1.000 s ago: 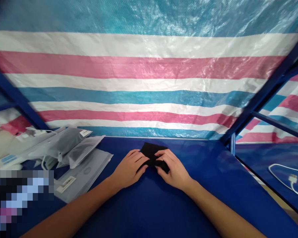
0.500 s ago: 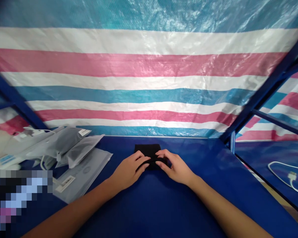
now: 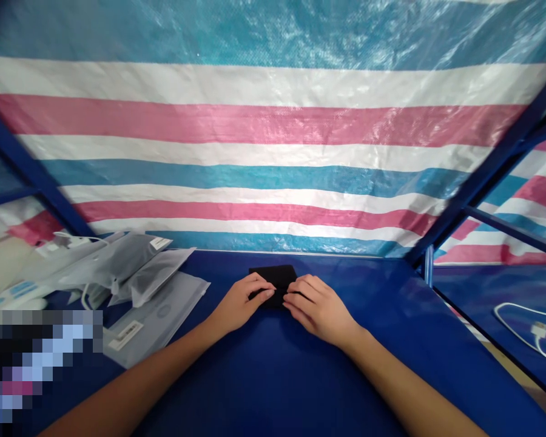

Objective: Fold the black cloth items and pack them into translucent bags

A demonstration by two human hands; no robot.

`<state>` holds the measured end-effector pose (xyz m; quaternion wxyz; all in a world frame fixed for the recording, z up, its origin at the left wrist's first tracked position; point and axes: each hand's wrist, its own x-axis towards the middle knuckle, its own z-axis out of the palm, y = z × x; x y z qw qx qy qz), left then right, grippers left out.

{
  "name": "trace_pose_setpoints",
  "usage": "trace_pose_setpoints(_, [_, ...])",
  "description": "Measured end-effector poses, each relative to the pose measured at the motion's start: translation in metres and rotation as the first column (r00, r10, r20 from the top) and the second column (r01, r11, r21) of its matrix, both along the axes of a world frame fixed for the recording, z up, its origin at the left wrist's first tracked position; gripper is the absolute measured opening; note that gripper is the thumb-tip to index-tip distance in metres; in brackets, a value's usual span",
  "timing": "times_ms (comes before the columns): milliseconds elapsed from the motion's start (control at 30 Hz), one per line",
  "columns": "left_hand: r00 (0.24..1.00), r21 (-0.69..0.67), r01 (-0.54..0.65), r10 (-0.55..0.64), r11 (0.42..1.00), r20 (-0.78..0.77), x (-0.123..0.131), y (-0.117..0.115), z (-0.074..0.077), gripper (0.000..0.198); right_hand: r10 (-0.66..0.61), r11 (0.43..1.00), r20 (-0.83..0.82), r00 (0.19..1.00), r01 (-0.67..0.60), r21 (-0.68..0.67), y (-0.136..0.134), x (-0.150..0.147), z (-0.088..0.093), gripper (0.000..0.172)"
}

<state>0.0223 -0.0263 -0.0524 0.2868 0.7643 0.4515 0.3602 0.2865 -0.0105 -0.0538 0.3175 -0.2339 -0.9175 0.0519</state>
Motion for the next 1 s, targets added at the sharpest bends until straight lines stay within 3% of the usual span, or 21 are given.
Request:
trace_pose_setpoints(133, [0.999,-0.005,-0.04,0.04,0.999,-0.002,-0.001,0.0,-0.002,0.025,0.022,0.991,0.025,0.999,-0.018,-0.134,0.006,0.001,0.003,0.03])
trace_pose_setpoints(233, [0.994,0.149,-0.049,0.063,0.988,-0.089,0.0,-0.003,-0.003,0.029,0.034,0.986,0.033,0.999,-0.028,-0.165,0.011,0.002,0.001,0.032])
trace_pose_setpoints(333, [0.94,0.398,0.098,0.047,0.912,-0.339,0.002,-0.01,-0.003,0.032,0.032,0.985,0.031,0.999,-0.027,-0.171,0.014,0.003,-0.002,0.032])
trace_pose_setpoints(433, [0.855,0.486,0.229,0.064,0.844,-0.515,0.007,-0.018,-0.001,0.035,0.017,0.982,0.011,1.0,-0.015,-0.186,0.015,0.004,-0.006,0.035])
trace_pose_setpoints(633, [0.856,0.415,0.142,0.099,0.899,-0.508,0.011,-0.025,-0.004,0.052,-0.026,0.989,-0.004,1.0,0.025,-0.144,0.015,0.003,-0.009,0.038])
trace_pose_setpoints(800, [0.87,0.335,0.127,0.058,0.934,-0.489,0.005,-0.013,-0.006,0.043,-0.04,0.999,0.008,0.999,0.04,-0.032,0.017,0.001,-0.012,0.041])
trace_pose_setpoints(1000, [0.875,0.294,0.112,0.046,0.949,-0.481,0.002,-0.006,-0.001,0.036,-0.054,0.997,0.078,0.995,0.058,-0.043,0.02,0.0,-0.011,0.054])
